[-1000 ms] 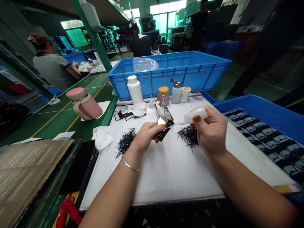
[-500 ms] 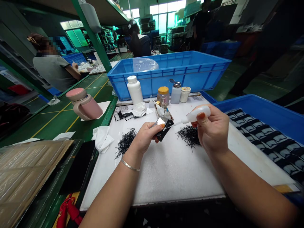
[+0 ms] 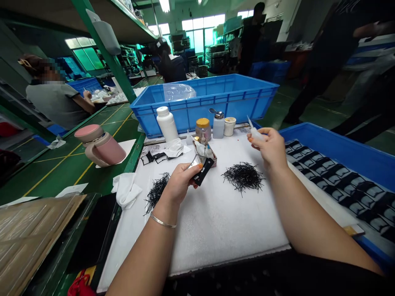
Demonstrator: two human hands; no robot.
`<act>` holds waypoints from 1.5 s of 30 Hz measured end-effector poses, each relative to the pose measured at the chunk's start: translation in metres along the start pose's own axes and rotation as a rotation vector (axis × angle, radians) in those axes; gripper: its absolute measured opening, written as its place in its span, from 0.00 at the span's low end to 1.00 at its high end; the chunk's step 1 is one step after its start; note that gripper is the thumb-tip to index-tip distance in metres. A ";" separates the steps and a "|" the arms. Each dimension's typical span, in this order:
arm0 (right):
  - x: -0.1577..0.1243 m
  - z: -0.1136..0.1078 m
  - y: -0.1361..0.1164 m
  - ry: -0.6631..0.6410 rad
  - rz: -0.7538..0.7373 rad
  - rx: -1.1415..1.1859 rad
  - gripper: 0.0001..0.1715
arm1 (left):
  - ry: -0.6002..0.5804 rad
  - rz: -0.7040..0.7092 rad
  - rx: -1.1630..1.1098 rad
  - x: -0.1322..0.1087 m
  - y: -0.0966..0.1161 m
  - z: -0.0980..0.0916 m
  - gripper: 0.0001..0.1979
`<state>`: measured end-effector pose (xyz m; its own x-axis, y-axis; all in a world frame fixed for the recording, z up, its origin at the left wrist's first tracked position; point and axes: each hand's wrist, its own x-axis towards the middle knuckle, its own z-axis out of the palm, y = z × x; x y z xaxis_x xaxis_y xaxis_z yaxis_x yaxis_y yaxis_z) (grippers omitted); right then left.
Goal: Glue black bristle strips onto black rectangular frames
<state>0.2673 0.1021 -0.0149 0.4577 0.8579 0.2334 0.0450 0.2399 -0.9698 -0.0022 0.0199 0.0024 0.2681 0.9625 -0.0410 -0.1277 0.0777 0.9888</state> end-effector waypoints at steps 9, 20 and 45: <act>0.011 -0.011 0.031 -0.115 -0.013 -0.442 0.14 | 0.082 0.039 -0.025 -0.002 0.009 -0.008 0.16; -0.055 0.038 -0.051 -0.157 -0.534 -0.327 0.12 | 0.191 0.160 -0.075 -0.001 0.011 -0.019 0.28; -0.084 0.051 -0.072 -0.229 -0.307 0.308 0.05 | 0.148 0.134 0.301 -0.002 0.012 -0.017 0.36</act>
<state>0.1804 0.0359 0.0388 0.2556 0.7962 0.5484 -0.1332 0.5908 -0.7958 -0.0210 0.0234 0.0114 0.1243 0.9879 0.0930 0.1407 -0.1104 0.9839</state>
